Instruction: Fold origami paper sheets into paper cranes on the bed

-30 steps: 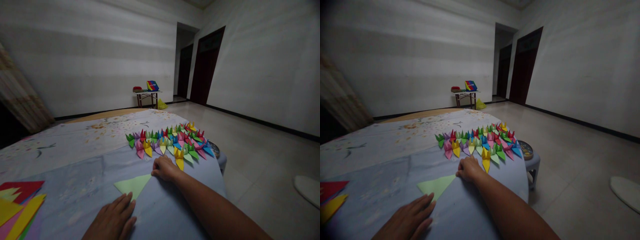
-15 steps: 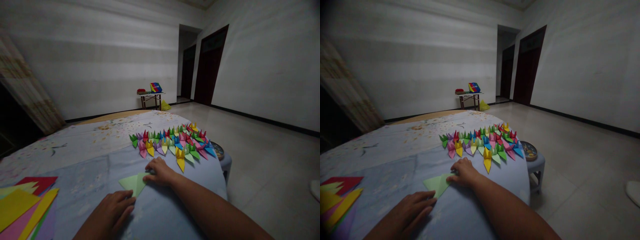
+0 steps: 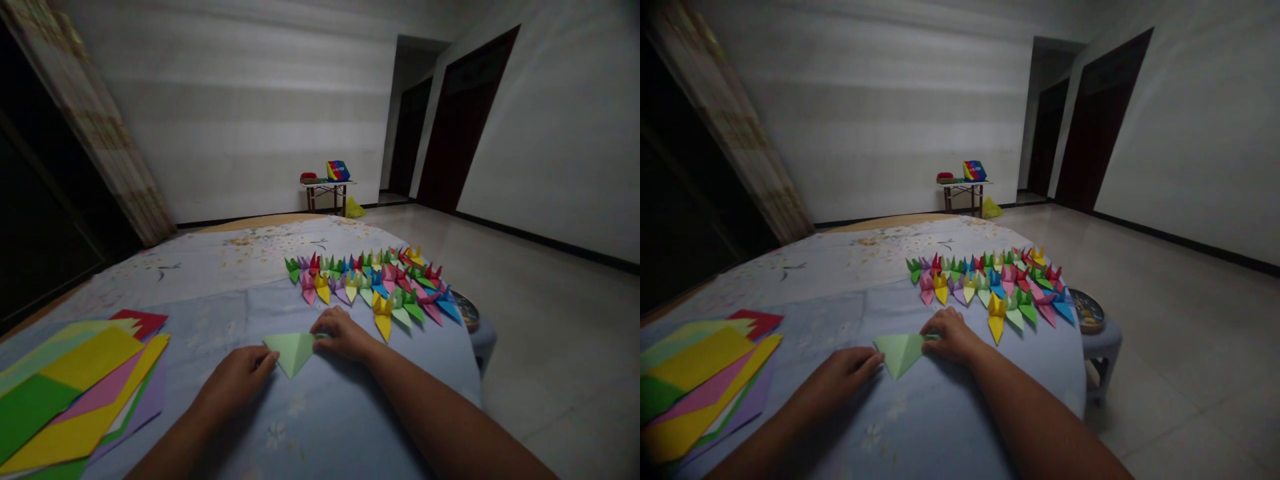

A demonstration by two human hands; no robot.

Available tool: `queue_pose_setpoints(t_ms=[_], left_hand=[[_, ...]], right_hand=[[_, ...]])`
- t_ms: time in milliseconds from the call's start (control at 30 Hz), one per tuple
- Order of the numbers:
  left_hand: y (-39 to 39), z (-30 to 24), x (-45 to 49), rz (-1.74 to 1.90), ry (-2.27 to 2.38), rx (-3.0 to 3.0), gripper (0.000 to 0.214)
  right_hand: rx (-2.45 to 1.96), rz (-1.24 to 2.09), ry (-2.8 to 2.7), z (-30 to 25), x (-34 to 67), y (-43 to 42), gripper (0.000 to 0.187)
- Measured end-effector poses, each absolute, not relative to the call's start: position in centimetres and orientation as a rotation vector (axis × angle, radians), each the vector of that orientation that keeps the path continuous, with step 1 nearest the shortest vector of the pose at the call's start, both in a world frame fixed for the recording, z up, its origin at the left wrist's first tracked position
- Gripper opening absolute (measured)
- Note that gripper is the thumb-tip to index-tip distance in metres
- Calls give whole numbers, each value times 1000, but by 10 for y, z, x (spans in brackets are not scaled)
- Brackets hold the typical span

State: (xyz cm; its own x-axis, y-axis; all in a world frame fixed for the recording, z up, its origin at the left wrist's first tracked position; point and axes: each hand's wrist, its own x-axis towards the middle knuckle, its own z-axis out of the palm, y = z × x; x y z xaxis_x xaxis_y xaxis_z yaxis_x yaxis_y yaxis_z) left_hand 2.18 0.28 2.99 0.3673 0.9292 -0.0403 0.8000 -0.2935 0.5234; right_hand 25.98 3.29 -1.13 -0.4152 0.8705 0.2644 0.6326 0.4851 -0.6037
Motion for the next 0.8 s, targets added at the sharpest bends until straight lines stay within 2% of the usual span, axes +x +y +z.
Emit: queue_pose_setpoints(t_ms=[133,400,600,800], left_hand=[[5,18,21,617,1497,2014,40],[9,12,21,851,1405,1624,37],[9,4,28,969,1301,1380,58],[12,-3,27,1061,1167,1330,55]], right_hand=[[-1135,594,-2124,-12,261,34,12],[-1027,515,-2037,-6,254,34,8],[-938,543,-2065,-4,249,30,9],[-912,680,-1954,5,247,27,21]])
